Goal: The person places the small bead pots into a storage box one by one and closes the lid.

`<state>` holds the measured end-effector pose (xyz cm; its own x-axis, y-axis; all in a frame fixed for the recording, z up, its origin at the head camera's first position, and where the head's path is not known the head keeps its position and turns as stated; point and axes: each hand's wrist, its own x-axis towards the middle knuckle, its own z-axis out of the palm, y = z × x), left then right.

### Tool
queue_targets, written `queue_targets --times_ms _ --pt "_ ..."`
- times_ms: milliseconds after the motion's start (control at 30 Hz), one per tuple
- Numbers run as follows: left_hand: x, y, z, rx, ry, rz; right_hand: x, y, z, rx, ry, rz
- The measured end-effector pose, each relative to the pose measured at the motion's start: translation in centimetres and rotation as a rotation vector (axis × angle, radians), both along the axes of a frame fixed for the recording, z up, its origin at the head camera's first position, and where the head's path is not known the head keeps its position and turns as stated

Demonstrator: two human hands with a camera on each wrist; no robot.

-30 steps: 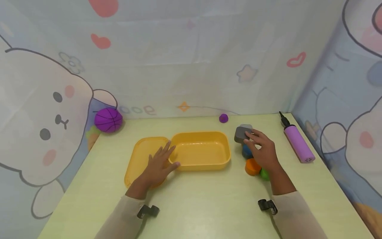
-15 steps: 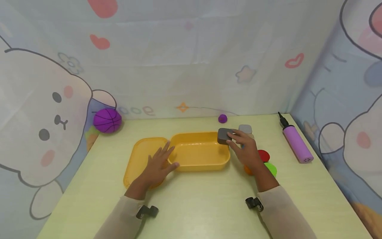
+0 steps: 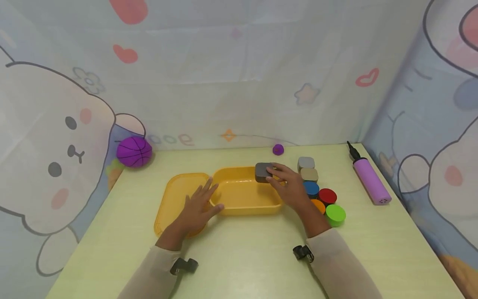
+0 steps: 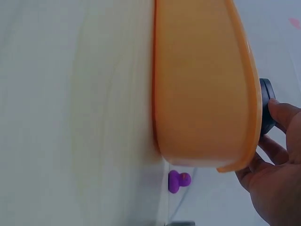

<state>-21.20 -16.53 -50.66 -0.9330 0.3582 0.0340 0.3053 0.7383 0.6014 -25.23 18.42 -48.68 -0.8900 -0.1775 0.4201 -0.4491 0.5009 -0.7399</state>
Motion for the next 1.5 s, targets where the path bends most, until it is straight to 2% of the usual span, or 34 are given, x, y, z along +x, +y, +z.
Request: queue_targets --times_ms 300,567,733,933,1167,1500 --pt "0.0 0.1 0.1 0.020 -0.006 0.001 -0.7 -2.9 0.2 0.005 0.042 0.087" --pt "0.0 0.3 0.0 0.010 -0.001 -0.001 -1.0 -4.8 -0.2 0.127 0.042 0.107" --pt "0.1 0.4 0.2 0.007 0.001 -0.004 -1.1 -5.8 -0.2 0.148 -0.012 0.114" --pt "0.1 0.4 0.1 -0.072 0.028 0.015 -1.3 -7.0 0.4 0.147 -0.104 0.133" --pt "0.1 0.2 -0.1 -0.085 0.028 0.014 -1.7 -8.6 0.1 0.197 -0.145 0.131" --pt "0.0 -0.1 -0.2 -0.076 0.016 0.004 -2.5 -10.0 -0.2 0.201 -0.183 0.122"
